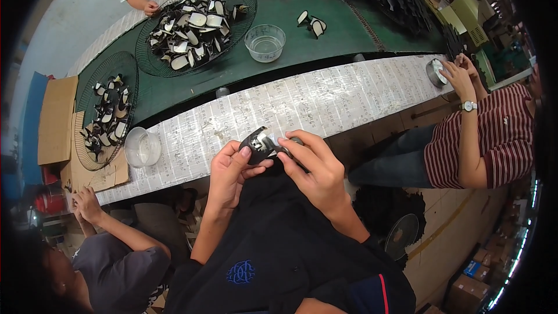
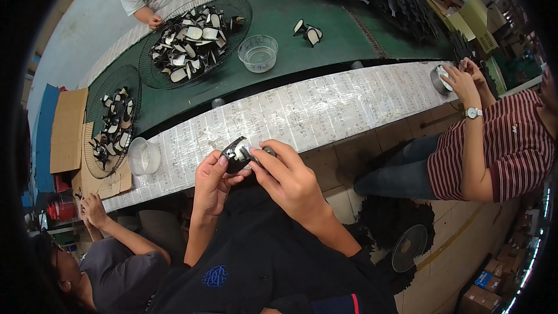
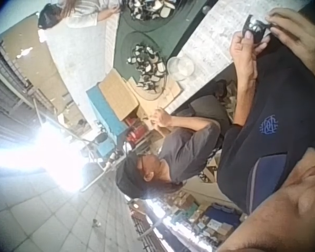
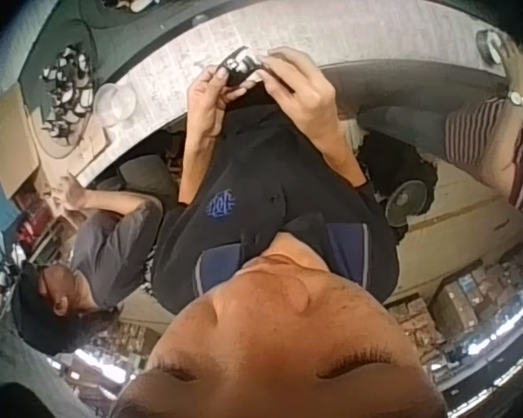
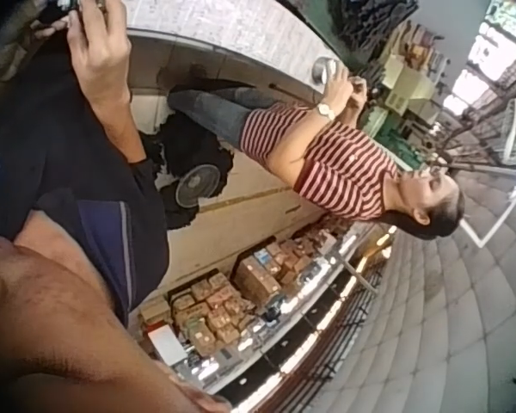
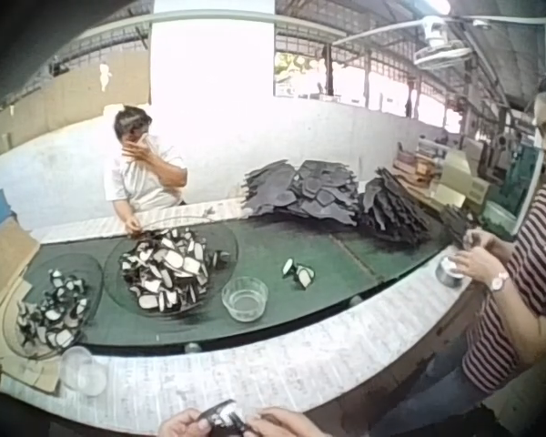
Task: Assemble shoe upper components by applying adhesive and attaching linings or reinforcements.
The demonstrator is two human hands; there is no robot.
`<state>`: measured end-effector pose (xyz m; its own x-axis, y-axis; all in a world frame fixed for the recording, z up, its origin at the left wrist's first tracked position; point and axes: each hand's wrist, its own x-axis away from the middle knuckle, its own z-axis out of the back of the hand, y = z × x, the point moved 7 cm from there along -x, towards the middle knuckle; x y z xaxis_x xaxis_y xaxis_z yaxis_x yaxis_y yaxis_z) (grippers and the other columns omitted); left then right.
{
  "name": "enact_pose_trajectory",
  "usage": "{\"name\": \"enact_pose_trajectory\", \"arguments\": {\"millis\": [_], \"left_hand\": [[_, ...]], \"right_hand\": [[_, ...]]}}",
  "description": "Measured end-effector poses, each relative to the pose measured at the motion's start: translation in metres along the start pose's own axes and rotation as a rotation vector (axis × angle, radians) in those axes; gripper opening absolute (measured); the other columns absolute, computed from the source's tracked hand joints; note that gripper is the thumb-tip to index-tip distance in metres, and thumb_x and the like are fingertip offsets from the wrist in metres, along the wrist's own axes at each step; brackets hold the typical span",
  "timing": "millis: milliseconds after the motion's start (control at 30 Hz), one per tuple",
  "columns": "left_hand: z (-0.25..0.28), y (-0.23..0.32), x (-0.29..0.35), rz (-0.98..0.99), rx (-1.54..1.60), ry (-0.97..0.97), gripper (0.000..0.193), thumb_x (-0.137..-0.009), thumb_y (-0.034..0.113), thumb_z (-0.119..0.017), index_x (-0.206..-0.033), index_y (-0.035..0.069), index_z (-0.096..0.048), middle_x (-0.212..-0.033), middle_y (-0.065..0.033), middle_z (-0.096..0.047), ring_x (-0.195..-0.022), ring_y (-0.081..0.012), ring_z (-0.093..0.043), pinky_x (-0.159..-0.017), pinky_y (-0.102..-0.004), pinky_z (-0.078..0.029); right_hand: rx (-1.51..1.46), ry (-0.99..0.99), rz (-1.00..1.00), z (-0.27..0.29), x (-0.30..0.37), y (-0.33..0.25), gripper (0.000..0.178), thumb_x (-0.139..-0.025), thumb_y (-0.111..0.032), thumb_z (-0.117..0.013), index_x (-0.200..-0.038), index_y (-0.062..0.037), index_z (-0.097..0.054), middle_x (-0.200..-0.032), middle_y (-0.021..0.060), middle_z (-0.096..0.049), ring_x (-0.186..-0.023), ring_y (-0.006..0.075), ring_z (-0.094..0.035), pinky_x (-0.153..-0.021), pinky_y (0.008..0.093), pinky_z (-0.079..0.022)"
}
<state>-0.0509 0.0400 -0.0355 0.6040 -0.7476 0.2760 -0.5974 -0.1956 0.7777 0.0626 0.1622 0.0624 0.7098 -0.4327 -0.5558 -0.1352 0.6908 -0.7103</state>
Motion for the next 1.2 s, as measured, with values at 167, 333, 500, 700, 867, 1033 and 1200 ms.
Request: {"name": "enact_pose_trajectory", "arguments": {"millis": [167,333,500,700,867,1033,1200], "left_hand": [[0.000,0.001,-0.002,-0.002,0.012,-0.006,0.018,-0.098,0.018,-0.056,-0.099,0.000,-0.054,-0.096,-0.0162,-0.069,-0.086,-0.0244,-0.072,-0.073,-0.0263,-0.060],[0.001,0.000,-0.002,0.000,0.010,-0.012,0.018,-0.098,0.019,-0.056,-0.099,0.001,-0.054,-0.096,-0.0159,-0.069,-0.086,-0.0244,-0.072,-0.073,-0.0263,-0.060],[0.000,0.000,-0.002,-0.006,0.006,-0.007,0.018,-0.098,0.018,-0.056,-0.100,0.000,-0.054,-0.096,-0.0158,-0.069,-0.085,-0.0244,-0.072,-0.073,-0.0263,-0.061],[0.002,0.001,-0.001,-0.017,-0.005,-0.001,0.018,-0.098,0.018,-0.056,-0.100,0.000,-0.055,-0.096,-0.0157,-0.069,-0.085,-0.0243,-0.072,-0.072,-0.0259,-0.060],[0.002,0.001,-0.003,-0.007,-0.003,-0.003,0.018,-0.098,0.018,-0.055,-0.100,0.000,-0.055,-0.097,-0.0157,-0.069,-0.085,-0.0244,-0.072,-0.072,-0.0261,-0.060],[0.003,-0.001,-0.004,-0.031,-0.008,-0.048,0.021,-0.099,0.016,-0.053,-0.109,-0.003,-0.055,-0.099,-0.0160,-0.068,-0.085,-0.0244,-0.071,-0.073,-0.0282,-0.059],[0.009,-0.008,-0.005,-0.098,0.007,-0.170,0.035,-0.099,0.018,-0.054,-0.123,-0.007,-0.049,-0.101,-0.0166,-0.067,-0.085,-0.0224,-0.068,-0.072,-0.0302,-0.056]], "right_hand": [[0.153,0.069,0.042,0.005,-0.002,-0.001,0.028,-0.077,0.005,-0.074,-0.104,0.0017,-0.069,-0.104,0.0137,-0.064,-0.077,0.0186,-0.065,-0.061,0.0272,-0.053],[0.083,0.057,0.017,0.006,-0.001,-0.006,0.029,-0.076,0.005,-0.075,-0.104,0.0013,-0.069,-0.105,0.0137,-0.064,-0.073,0.0171,-0.062,-0.059,0.0256,-0.050],[0.055,0.017,0.037,-0.002,0.002,-0.007,0.028,-0.076,0.005,-0.074,-0.103,0.0003,-0.070,-0.105,0.0130,-0.064,-0.072,0.0162,-0.061,-0.058,0.0262,-0.049],[0.171,0.054,0.037,0.004,0.000,-0.003,0.027,-0.076,0.005,-0.073,-0.103,0.0016,-0.069,-0.104,0.0138,-0.064,-0.075,0.0184,-0.064,-0.060,0.0275,-0.052],[0.185,0.065,0.035,0.009,-0.002,-0.006,0.027,-0.076,0.006,-0.073,-0.102,0.0023,-0.069,-0.104,0.0142,-0.063,-0.076,0.0196,-0.066,-0.061,0.0273,-0.054],[0.162,0.105,0.085,0.015,-0.005,-0.009,0.027,-0.077,0.002,-0.074,-0.103,-0.0001,-0.069,-0.105,0.0138,-0.064,-0.072,0.0201,-0.064,-0.060,0.0287,-0.053],[0.071,0.222,0.101,0.047,0.001,-0.025,0.025,-0.077,0.003,-0.072,-0.102,0.0043,-0.068,-0.107,0.0202,-0.065,-0.083,0.0228,-0.066,-0.070,0.0288,-0.054]]}}
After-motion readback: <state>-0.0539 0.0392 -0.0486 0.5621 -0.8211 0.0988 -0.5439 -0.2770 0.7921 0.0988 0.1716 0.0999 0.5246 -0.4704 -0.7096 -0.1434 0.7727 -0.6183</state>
